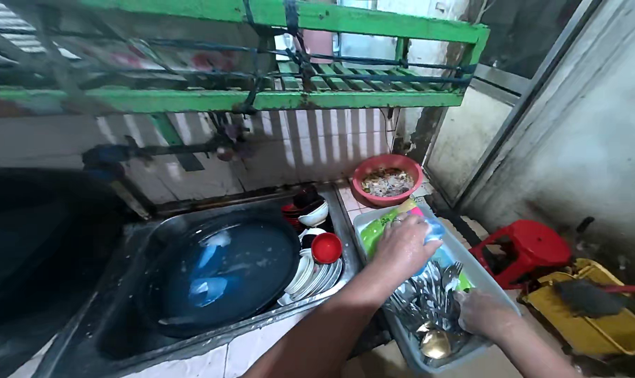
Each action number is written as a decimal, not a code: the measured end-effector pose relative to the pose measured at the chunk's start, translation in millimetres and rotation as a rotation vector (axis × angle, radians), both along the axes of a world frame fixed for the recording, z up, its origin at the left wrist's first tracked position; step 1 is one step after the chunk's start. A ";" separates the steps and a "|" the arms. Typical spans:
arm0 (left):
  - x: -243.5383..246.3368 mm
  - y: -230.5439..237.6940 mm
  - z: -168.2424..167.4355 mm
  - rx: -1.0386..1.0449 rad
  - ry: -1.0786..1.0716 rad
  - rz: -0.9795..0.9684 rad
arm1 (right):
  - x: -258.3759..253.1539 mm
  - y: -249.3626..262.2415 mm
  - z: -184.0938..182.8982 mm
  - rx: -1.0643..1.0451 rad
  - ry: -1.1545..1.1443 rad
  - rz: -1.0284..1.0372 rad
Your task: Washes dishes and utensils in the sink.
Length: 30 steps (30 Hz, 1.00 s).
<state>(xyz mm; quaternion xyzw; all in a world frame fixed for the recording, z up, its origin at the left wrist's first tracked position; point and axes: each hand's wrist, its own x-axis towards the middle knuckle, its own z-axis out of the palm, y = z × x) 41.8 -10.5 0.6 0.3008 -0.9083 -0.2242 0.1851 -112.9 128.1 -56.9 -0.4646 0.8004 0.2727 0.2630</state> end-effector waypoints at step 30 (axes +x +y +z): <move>22.1 24.0 17.6 0.309 -0.121 -0.128 | 47.9 -68.1 98.0 -1.268 -0.607 -0.304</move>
